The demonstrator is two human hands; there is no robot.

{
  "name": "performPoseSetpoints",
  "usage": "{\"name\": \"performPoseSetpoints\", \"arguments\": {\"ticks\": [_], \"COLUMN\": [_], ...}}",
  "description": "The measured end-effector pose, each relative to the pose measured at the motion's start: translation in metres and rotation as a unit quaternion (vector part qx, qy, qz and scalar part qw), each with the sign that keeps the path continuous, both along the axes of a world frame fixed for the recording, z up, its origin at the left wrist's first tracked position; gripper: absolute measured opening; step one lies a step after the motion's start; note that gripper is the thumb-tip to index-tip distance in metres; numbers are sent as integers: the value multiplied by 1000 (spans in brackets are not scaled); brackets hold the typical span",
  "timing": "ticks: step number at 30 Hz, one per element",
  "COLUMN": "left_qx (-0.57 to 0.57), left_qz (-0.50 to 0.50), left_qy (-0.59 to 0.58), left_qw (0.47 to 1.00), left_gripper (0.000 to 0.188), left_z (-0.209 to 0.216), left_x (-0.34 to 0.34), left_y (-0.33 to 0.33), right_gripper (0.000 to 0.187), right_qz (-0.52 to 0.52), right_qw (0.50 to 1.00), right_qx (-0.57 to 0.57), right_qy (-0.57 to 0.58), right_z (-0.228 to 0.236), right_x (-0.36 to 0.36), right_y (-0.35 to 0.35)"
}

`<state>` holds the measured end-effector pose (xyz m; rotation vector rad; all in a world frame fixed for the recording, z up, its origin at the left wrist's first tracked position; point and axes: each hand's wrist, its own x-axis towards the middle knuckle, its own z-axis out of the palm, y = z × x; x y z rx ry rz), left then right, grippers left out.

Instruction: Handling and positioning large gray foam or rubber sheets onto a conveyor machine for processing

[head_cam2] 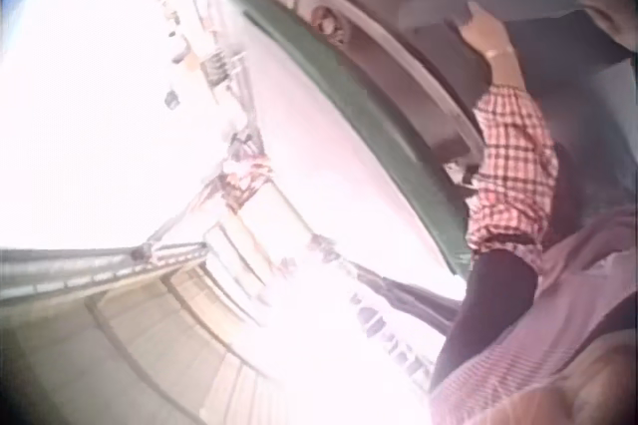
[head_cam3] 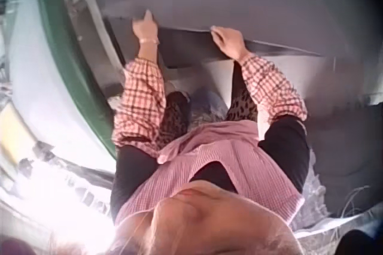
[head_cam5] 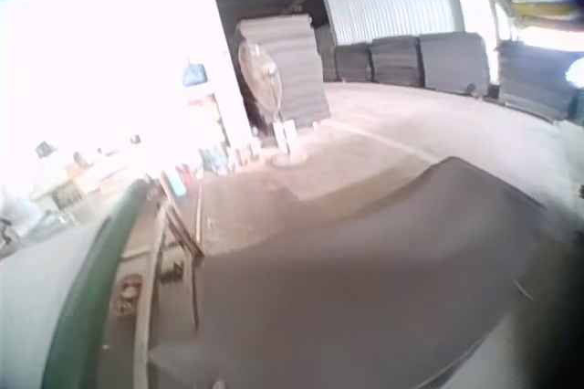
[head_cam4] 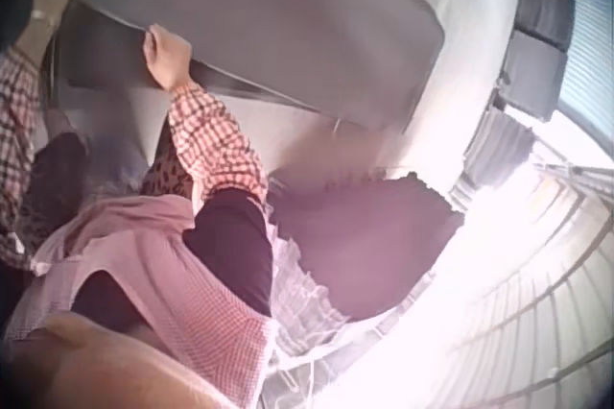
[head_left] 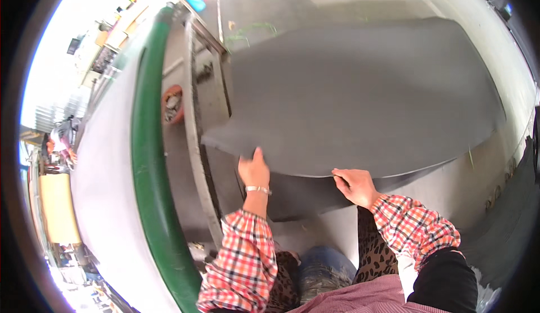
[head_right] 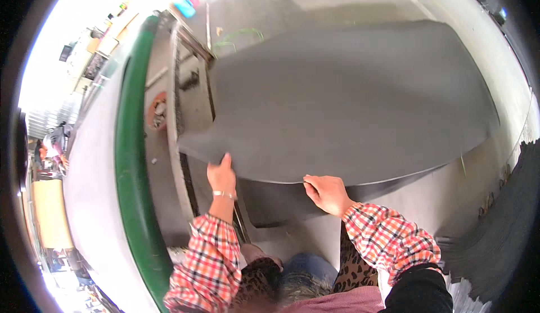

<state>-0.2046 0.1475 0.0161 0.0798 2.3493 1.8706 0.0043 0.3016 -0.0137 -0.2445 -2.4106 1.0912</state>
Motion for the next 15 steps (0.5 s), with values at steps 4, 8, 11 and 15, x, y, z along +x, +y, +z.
{"name": "performPoseSetpoints", "arguments": {"ticks": [4, 8, 11, 15], "left_qx": [-147, -126, -77, 73], "left_qz": [-102, -138, -159, -10], "left_qy": [207, 350, 319, 327], "left_qw": [962, 918, 931, 942], "left_gripper": [32, 35, 38, 29], "left_z": [164, 350, 484, 574], "left_x": [-58, -80, -85, -129], "left_y": [80, 95, 0, -193], "right_gripper": [11, 32, 55, 55], "right_qz": [-76, -33, -60, -166], "right_qw": [994, 981, 992, 961], "right_qx": [-13, 76, 107, 219], "right_qy": [82, 174, 41, -44], "right_z": [121, 254, 333, 307], "right_x": [-22, -29, 21, 116], "right_y": [13, 31, 38, 57]}}
